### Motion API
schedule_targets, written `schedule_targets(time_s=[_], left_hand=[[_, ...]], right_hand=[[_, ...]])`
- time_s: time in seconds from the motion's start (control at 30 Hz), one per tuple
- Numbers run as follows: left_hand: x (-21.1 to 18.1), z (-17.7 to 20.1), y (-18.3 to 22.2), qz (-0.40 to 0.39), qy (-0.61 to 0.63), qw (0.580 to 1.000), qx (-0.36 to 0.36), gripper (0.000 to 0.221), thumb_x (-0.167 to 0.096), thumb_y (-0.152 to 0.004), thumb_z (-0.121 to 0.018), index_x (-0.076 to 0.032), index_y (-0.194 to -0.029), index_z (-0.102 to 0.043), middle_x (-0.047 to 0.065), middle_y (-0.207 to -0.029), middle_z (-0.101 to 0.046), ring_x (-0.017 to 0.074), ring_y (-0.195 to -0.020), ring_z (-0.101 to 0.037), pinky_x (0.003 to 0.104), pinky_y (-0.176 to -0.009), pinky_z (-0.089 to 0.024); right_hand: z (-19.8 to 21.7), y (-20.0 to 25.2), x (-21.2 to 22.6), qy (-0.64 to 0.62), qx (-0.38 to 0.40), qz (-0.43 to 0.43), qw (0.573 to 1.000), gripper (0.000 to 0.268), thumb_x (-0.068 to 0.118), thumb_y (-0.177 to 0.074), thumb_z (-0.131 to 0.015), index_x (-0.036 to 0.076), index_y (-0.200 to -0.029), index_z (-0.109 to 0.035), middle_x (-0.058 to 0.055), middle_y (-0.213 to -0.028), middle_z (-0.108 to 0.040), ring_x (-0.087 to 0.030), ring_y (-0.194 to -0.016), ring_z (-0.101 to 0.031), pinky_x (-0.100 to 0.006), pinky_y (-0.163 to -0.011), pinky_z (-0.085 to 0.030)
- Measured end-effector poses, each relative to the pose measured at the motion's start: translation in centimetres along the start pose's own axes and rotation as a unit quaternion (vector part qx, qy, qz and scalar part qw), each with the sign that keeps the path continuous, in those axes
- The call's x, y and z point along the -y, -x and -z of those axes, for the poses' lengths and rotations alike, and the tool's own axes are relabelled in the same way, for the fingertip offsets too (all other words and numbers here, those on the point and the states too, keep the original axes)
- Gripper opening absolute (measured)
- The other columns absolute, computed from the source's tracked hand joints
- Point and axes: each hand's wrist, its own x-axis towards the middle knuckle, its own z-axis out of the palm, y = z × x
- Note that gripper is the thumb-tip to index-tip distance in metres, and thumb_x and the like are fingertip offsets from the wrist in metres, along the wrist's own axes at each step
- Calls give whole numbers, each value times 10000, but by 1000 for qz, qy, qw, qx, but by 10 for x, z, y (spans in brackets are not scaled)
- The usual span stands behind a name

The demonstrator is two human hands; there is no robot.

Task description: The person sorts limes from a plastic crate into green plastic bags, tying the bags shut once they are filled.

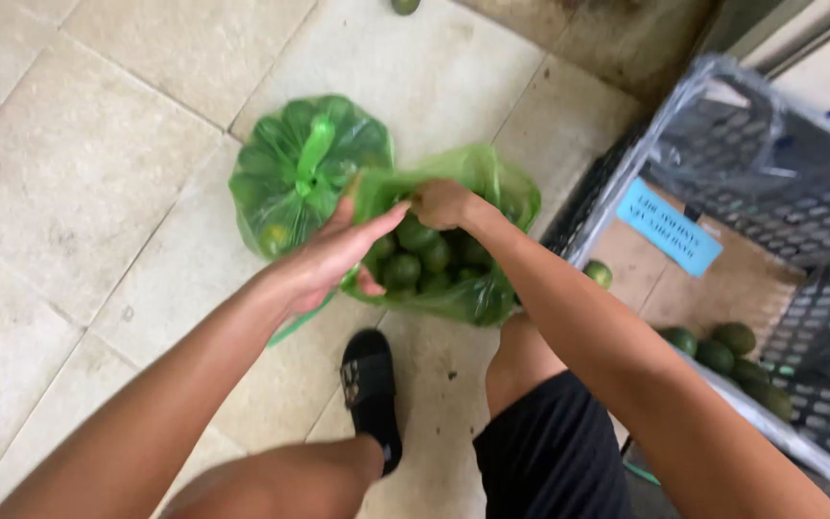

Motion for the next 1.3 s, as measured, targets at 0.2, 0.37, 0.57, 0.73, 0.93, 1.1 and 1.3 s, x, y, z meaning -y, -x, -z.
schedule_targets(time_s=[0.2, 0.37, 0.57, 0.73, 0.93, 1.1, 1.3], left_hand=[[2, 11, -11, 26, 25, 999, -40, 1155, -473, -824, -677, -296, -1617, 143, 157, -1566, -441, 145, -484, -463, 415, -788, -618], [-2, 12, -7, 15, 11, 998, -56, 1099, -403, -846, -681, -278, -1621, 88, 151, -1427, -590, 136, -468, -458, 384, -734, -626], [11, 0, -7, 78, -70, 993, -49, 930, -348, -972, -622, -75, -1622, -17, 202, -1039, -751, 133, -490, -515, 346, -668, -584], [4, -21, -7, 61, -60, 989, -123, 861, -213, -954, -659, 42, -1570, -115, 125, -851, -700, 165, -653, -583, 287, -667, -540], [-35, -54, 10, 30, -26, 984, -173, 653, -181, -938, -699, -16, -1500, -411, 38, -831, -608, 141, -774, -592, 295, -863, -358], [-34, -65, 15, 20, 40, 985, -167, 230, -243, -905, -690, -103, -1087, -686, -20, -812, -605, 116, -729, -544, 329, -802, -375], [-36, -61, 5, -25, 37, 988, -151, 240, -294, -900, -699, -121, -1065, -684, -25, -805, -618, 104, -711, -558, 307, -772, -375]], right_hand=[[96, 64, -5, -39, 20, 61, 997, 396, 355, -998, -516, 142, -1285, -686, -152, -1275, -687, -343, -1192, -632, -457, -1051, -483], [134, 121, -18, -157, -106, 55, 980, 343, 269, -1012, -521, 143, -1288, -681, -98, -1236, -727, -261, -1095, -711, -426, -986, -565], [109, 190, -105, -367, -423, 26, 828, 196, 171, -1111, -608, 3, -1170, -691, -112, -989, -742, -137, -838, -687, -300, -723, -584], [49, 256, -204, -365, -434, -163, 807, 286, 251, -1120, -578, -8, -1104, -699, -119, -896, -724, -135, -749, -664, -294, -680, -552], [-82, 228, -270, -101, -84, -103, 986, 693, 500, -862, -785, 151, -1411, -548, -264, -1242, -623, -421, -1168, -586, -500, -1010, -466], [-104, 218, -271, -90, -41, -67, 993, 808, 487, -804, -783, 233, -1496, -453, -276, -1265, -578, -449, -1200, -567, -489, -1062, -466], [-92, 299, -317, -4, 21, -118, 993, 885, 374, -728, -820, 319, -1508, -404, -236, -1373, -505, -425, -1247, -544, -506, -1057, -482]])
